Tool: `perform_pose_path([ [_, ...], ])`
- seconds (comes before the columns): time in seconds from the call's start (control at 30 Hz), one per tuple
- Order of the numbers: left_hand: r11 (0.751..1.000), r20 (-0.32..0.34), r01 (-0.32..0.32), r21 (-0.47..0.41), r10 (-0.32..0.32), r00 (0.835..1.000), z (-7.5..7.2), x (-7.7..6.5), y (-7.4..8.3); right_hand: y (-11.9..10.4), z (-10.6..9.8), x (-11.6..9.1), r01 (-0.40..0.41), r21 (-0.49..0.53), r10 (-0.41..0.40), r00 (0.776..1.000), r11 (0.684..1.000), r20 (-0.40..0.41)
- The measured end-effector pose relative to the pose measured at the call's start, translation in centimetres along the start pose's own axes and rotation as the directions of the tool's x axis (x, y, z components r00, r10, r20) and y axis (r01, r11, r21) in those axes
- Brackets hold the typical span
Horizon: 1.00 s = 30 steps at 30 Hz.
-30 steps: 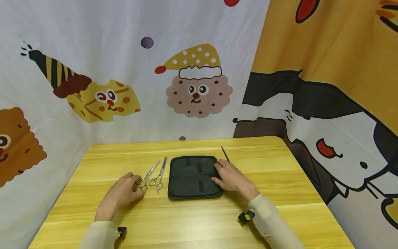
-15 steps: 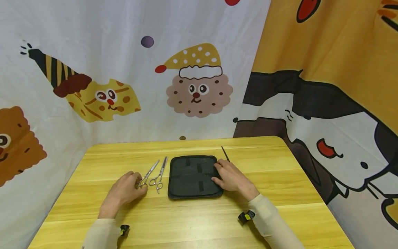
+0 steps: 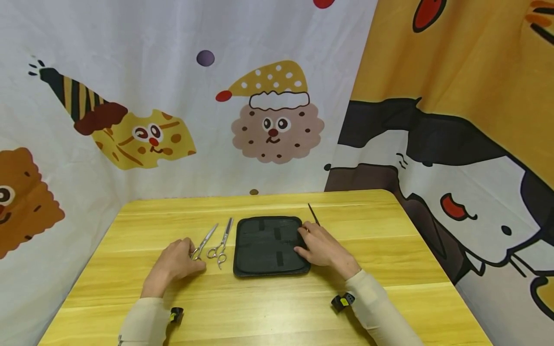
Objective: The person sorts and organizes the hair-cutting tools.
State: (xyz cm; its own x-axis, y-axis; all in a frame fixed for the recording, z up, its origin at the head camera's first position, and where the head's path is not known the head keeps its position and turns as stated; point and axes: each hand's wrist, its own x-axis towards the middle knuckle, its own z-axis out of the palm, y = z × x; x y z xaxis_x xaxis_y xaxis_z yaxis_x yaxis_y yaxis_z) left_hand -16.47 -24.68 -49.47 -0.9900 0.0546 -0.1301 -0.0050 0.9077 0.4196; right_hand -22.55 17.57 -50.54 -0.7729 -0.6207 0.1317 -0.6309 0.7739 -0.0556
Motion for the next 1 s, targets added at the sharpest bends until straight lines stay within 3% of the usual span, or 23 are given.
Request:
perform_pose_path([
  [0.37, 1.000, -0.013, -0.018, -0.018, 0.018, 1.000, 0.09, 0.01, -0.24, -0.06, -0.10, -0.08, -0.008, -0.004, 0.008, 1.000, 1.000, 0.002],
  [0.73, 0.991, -0.065, -0.067, 0.115, 0.074, 0.995, -0.32, -0.45, -0.20, -0.12, -0.24, -0.13, -0.027, 0.006, 0.027, 0.999, 1.000, 0.028],
  [1.0, 0.986, -0.098, -0.077, 0.149, 0.092, 0.991, -0.30, -0.64, -0.32, -0.14, -0.29, -0.15, -0.028, -0.002, 0.028, 0.999, 1.000, 0.037],
])
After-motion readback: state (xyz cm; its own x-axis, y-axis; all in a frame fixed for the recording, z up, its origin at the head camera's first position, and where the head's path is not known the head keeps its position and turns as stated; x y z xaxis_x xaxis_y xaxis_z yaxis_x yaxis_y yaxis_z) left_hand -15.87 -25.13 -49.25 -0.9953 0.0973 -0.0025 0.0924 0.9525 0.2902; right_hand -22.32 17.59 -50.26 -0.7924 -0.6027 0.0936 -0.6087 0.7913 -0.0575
